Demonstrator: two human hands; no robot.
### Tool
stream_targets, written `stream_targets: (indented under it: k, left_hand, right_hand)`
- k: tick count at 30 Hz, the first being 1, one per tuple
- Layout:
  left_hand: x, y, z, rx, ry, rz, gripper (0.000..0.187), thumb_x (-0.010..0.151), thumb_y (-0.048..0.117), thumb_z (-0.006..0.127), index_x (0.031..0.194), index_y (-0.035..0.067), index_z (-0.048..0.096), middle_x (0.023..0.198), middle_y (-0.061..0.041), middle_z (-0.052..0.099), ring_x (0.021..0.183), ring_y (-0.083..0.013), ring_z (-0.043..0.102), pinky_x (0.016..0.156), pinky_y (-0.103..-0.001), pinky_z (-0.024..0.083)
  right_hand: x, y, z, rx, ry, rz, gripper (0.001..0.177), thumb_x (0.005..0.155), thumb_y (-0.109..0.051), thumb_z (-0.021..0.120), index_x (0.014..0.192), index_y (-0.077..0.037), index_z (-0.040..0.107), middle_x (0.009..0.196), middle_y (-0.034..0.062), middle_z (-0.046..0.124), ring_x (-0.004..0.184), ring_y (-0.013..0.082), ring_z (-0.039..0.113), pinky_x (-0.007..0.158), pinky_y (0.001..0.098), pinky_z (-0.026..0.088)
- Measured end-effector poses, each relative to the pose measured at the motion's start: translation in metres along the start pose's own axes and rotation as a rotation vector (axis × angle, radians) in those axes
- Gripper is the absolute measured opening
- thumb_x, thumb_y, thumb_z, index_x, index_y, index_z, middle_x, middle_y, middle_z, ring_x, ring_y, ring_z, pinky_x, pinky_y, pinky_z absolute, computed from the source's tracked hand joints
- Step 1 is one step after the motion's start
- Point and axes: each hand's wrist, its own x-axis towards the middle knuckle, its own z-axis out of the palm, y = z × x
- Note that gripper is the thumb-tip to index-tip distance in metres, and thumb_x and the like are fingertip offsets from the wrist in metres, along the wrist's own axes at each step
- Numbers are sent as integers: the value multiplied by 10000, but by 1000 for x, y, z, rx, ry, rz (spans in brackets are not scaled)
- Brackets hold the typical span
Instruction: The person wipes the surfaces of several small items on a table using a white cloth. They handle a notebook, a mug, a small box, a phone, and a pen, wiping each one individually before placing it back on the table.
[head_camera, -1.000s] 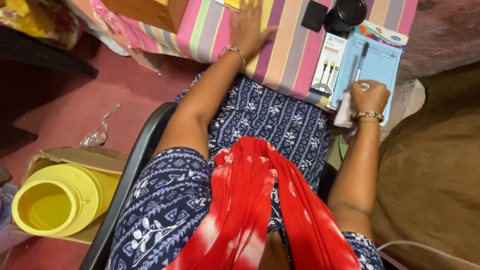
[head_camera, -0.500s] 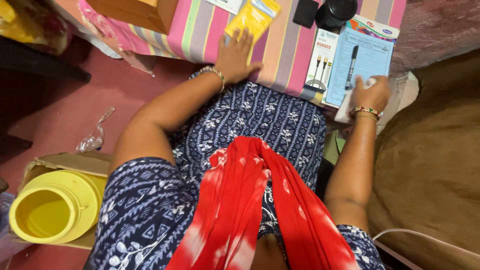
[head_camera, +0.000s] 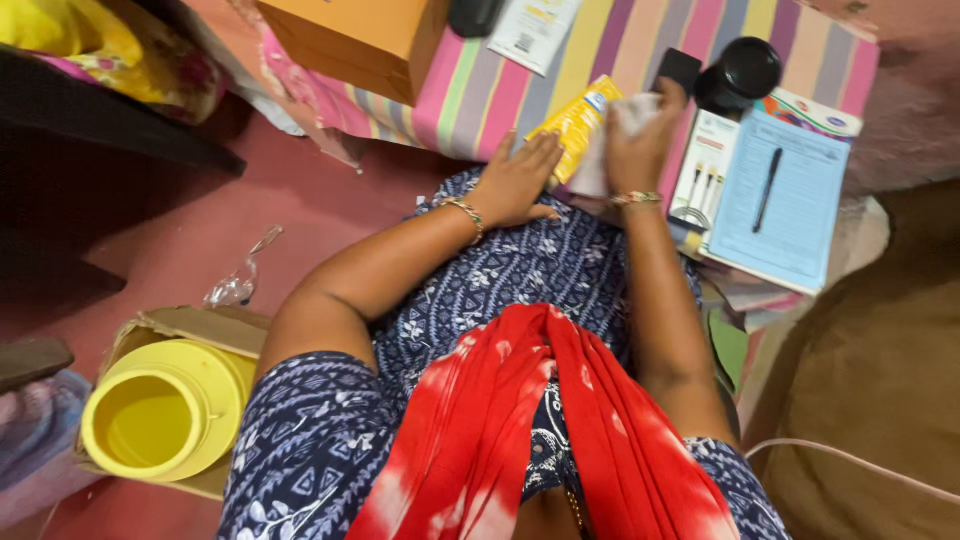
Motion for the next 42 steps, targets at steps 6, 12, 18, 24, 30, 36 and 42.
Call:
stream_targets:
  k: [6,12,18,24,30,36,42]
  left_hand:
    - [4,-1,14,107,-91,-20,898,772,514,810,1457,23,501,1516,-138,492,1503,-282,356,1232,-659,168]
    - [9,-3,23,58,149,18,942,719,451,810,1466,-18,480,1538,-192,441,1426,-300,400,1150,-637,220]
    - [13,-4,39,248,269,60,608,907,297,620,1403,-47,549,1479,-219,527,1353,-329,516,1135,-567,314]
    - [13,-2,43,340,430,45,387,948,156,537,1257,-39,663,1284,-190,686,1170,-282,655,1016,-456,439]
    - [18,-8,32,89,353,21,150,902,164,639,933,30,699,954,-138,721,921,-301,700,780,-431,543]
    - [20,-10,12,-748,529,-129,266,938,258,734,946,-3,683,877,-151,714,842,-342,723,745,-452,577]
    - [19,-6,6,-734,501,-470,891,743,395,887,1381,-32,434,1222,-197,625,1114,-375,641,924,-434,540]
  right_hand:
    - [-3,-19,63,-433,-800,-124,536,1064,-359,436,1551,-137,428,1654,124,337,1540,382,251,1211,643,152]
    - [36,5,58,-520,-668,-43,550,1065,-367,421,1555,-117,411,1644,134,338,1520,385,258,1195,657,157]
    - [28,31,53,-511,-590,30,593,1069,-379,434,1563,-59,365,1633,189,308,1503,410,247,1193,609,179]
    - [-11,52,20,-460,-533,-46,553,1081,-291,488,1541,4,406,1621,240,348,1493,447,309,1196,576,266]
    - [-59,41,-23,-262,-381,-167,400,1020,-43,543,1414,28,551,1477,280,537,1370,469,505,1159,493,418]
    - [-40,0,-74,-48,-109,27,323,1025,16,553,1337,-17,631,1249,204,694,1156,308,691,981,404,560]
    - [-29,-32,-67,-46,-150,-20,361,1043,16,540,1388,-39,633,1239,184,679,1167,337,674,981,416,546]
